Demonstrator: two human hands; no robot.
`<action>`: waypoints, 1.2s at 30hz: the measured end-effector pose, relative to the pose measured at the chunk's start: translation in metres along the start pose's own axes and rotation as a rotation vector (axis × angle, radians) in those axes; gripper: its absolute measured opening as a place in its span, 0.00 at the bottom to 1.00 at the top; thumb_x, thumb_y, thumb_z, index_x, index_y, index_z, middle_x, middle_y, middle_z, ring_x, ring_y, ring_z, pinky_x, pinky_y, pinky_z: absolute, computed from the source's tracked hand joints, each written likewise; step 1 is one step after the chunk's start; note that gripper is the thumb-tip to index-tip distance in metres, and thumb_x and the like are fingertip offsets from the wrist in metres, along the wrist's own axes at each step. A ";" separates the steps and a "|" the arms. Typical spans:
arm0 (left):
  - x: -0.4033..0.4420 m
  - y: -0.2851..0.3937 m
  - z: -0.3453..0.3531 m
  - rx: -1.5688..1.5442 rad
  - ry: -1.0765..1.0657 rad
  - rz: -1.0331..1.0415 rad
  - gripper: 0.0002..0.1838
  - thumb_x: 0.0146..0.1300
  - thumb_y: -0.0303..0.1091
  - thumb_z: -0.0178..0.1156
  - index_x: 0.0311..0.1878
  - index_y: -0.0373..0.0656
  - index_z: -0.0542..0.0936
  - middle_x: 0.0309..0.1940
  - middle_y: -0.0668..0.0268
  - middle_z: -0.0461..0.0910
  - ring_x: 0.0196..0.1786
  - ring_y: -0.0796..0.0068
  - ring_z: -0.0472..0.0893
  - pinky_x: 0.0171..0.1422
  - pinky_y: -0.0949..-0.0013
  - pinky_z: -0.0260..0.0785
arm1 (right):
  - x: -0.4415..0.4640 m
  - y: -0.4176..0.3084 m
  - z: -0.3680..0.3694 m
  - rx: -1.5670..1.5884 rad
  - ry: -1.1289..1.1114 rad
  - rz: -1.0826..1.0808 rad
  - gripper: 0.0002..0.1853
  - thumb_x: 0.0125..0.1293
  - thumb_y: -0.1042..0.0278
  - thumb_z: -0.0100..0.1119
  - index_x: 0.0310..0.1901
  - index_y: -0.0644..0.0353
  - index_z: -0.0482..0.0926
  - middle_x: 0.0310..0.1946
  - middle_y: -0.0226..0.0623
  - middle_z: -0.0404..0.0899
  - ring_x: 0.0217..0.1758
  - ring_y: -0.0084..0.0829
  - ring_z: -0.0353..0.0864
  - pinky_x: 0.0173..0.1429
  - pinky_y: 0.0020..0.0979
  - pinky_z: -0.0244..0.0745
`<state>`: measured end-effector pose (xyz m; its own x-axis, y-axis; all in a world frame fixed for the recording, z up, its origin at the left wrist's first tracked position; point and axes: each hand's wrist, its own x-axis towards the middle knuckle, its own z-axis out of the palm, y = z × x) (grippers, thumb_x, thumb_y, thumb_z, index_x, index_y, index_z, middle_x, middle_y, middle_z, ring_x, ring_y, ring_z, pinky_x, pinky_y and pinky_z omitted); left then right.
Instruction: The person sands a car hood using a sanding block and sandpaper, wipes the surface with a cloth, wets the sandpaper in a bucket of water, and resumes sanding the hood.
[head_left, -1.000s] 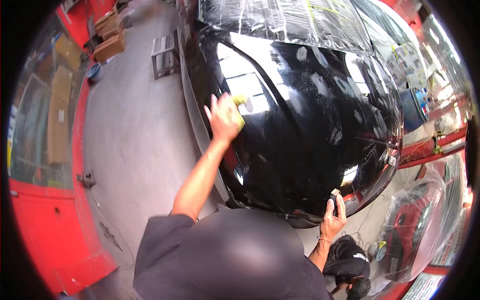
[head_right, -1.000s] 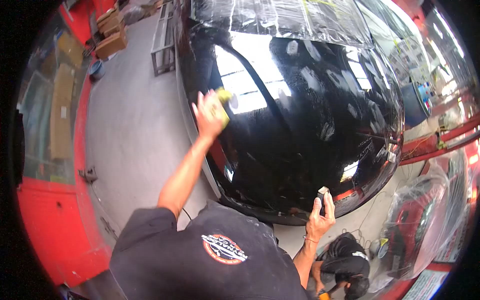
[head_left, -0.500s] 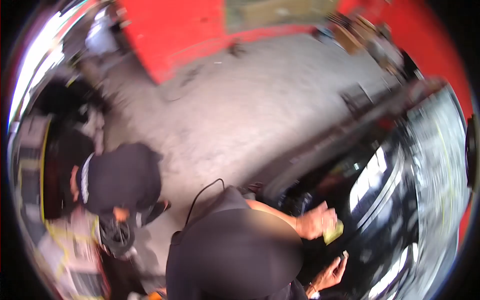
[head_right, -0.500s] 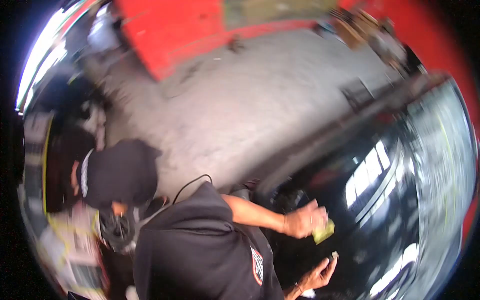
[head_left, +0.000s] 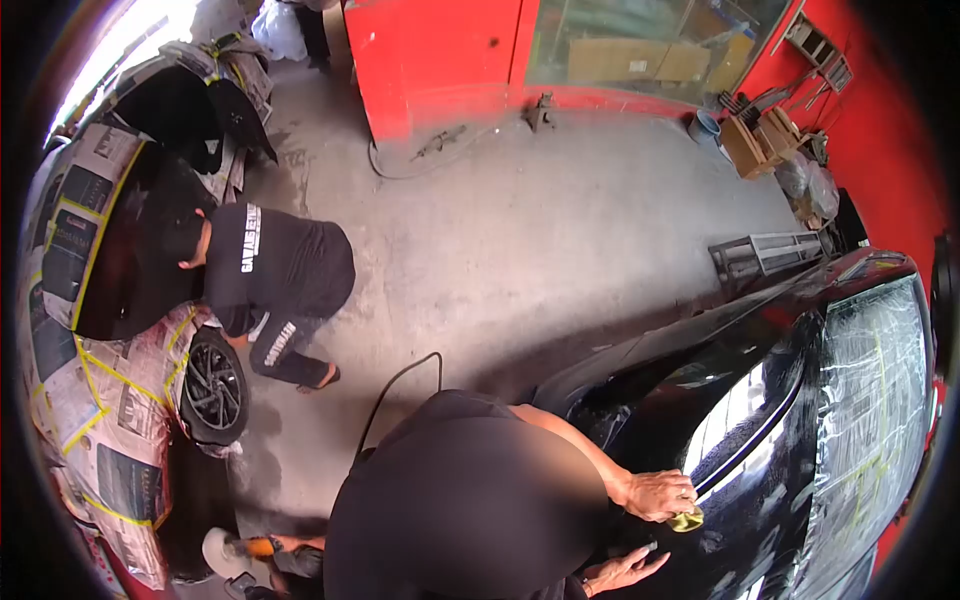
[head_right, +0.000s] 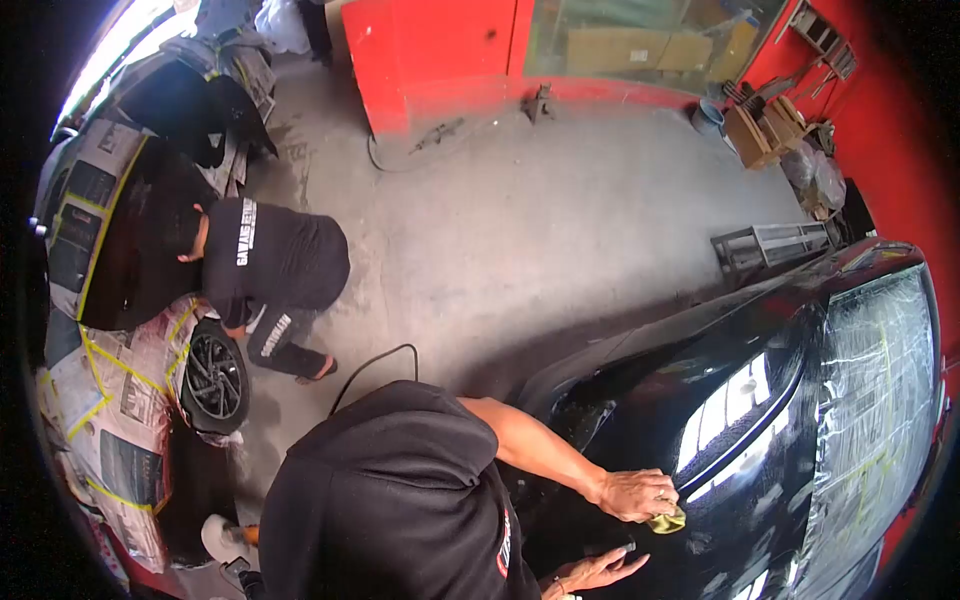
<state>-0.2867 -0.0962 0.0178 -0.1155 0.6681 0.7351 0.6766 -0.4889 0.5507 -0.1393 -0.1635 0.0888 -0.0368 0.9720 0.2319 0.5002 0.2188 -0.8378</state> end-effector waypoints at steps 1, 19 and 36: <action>0.006 0.005 -0.002 -0.071 0.006 -0.025 0.19 0.60 0.35 0.63 0.54 0.41 0.79 0.53 0.60 0.77 0.59 0.59 0.75 0.62 0.57 0.67 | -0.002 0.038 -0.003 -0.081 0.079 -0.170 0.20 0.78 0.62 0.54 0.64 0.67 0.74 0.54 0.54 0.80 0.51 0.49 0.82 0.55 0.47 0.80; -0.050 0.105 -0.045 -0.633 -1.062 -0.036 0.55 0.70 0.67 0.52 0.79 0.27 0.48 0.78 0.37 0.51 0.82 0.41 0.50 0.85 0.52 0.39 | -0.141 0.052 -0.005 1.278 0.149 0.542 0.30 0.73 0.52 0.54 0.72 0.58 0.66 0.67 0.36 0.73 0.68 0.35 0.75 0.72 0.40 0.73; -0.244 0.202 0.041 -0.995 -2.296 -0.659 0.28 0.81 0.47 0.46 0.75 0.41 0.69 0.78 0.63 0.64 0.80 0.70 0.60 0.83 0.66 0.48 | -0.336 0.178 -0.248 1.258 0.708 0.537 0.23 0.75 0.51 0.53 0.62 0.58 0.76 0.51 0.35 0.85 0.50 0.31 0.87 0.53 0.36 0.85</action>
<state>-0.0916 -0.3348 -0.0665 0.8743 -0.2650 -0.4067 0.4791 0.3360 0.8109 0.1766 -0.4728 -0.0157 0.4897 0.7989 -0.3493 -0.7237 0.1491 -0.6738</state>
